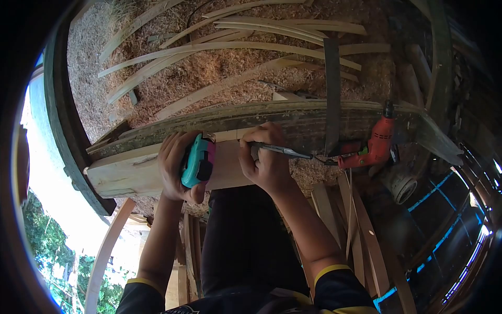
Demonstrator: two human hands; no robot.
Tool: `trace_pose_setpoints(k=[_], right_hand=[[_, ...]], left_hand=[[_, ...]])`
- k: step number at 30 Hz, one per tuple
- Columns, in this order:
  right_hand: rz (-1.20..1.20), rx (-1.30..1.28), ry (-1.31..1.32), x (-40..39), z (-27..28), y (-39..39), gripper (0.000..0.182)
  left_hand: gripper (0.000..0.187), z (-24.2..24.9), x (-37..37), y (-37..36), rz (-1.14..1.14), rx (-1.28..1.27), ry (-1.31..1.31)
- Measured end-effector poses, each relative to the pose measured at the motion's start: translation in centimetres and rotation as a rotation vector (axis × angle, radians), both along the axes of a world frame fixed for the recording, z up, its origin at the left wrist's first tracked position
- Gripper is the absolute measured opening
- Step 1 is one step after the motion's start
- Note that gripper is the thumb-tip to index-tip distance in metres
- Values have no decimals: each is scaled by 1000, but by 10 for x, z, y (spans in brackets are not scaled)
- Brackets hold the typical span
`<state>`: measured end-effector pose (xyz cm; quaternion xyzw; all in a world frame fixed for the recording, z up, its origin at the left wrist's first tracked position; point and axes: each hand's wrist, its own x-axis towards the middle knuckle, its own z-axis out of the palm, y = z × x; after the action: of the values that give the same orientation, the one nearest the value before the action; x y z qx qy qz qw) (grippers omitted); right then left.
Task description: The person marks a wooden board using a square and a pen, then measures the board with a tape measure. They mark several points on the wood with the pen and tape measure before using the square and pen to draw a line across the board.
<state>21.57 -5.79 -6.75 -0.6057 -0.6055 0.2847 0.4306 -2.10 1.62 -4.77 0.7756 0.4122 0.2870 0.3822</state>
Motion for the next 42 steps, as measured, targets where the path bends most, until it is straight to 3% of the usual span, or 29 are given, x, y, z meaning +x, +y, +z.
trace_pose_setpoints(k=[16, 19, 21, 23, 24, 25, 27, 28, 30, 35, 37, 39, 41, 42], right_hand=[[-8, 57, -8, 0, -1, -2, 31], [-105, 11, 188, 3, 2, -8, 26], [10, 196, -23, 13, 11, 0, 21], [62, 58, 128, 10, 17, -27, 20], [117, -88, 278, 7, 21, -44, 21], [117, -78, 273, 1, 28, -58, 21], [54, -489, 699, -20, 43, -83, 33], [58, -479, 698, -30, 45, -90, 33], [51, -195, 624, -46, 47, -98, 49], [21, -208, 645, -40, 73, -100, 60], [-2, -257, 654, -34, 81, -103, 62], [-86, -417, 824, -27, 82, -111, 61], [-71, -352, 758, -15, 80, -106, 58], [-62, -290, 690, -8, 80, -103, 56]], left_hand=[[93, 2, 1, 0, 0, 14, -14], [93, 0, -2, -3, 8, -5, -10], [92, 4, -2, -6, 30, 32, 22], [92, 8, -1, -14, 52, 78, 50], [89, 11, -1, -26, 99, 36, 30], [86, 15, 0, -37, 146, -6, 9], [81, 31, 10, -59, 166, -98, -14], [77, 40, 15, -71, 188, -191, -30], [73, 52, 24, -97, 204, -346, -74], [76, 68, 30, -109, 61, -440, -217], [87, 74, 30, -100, -75, -671, -504], [94, 85, 8, -76, -176, -761, -451], [93, 93, -5, -57, -117, -363, -37], [99, 96, -16, -50, -150, -128, 362]])
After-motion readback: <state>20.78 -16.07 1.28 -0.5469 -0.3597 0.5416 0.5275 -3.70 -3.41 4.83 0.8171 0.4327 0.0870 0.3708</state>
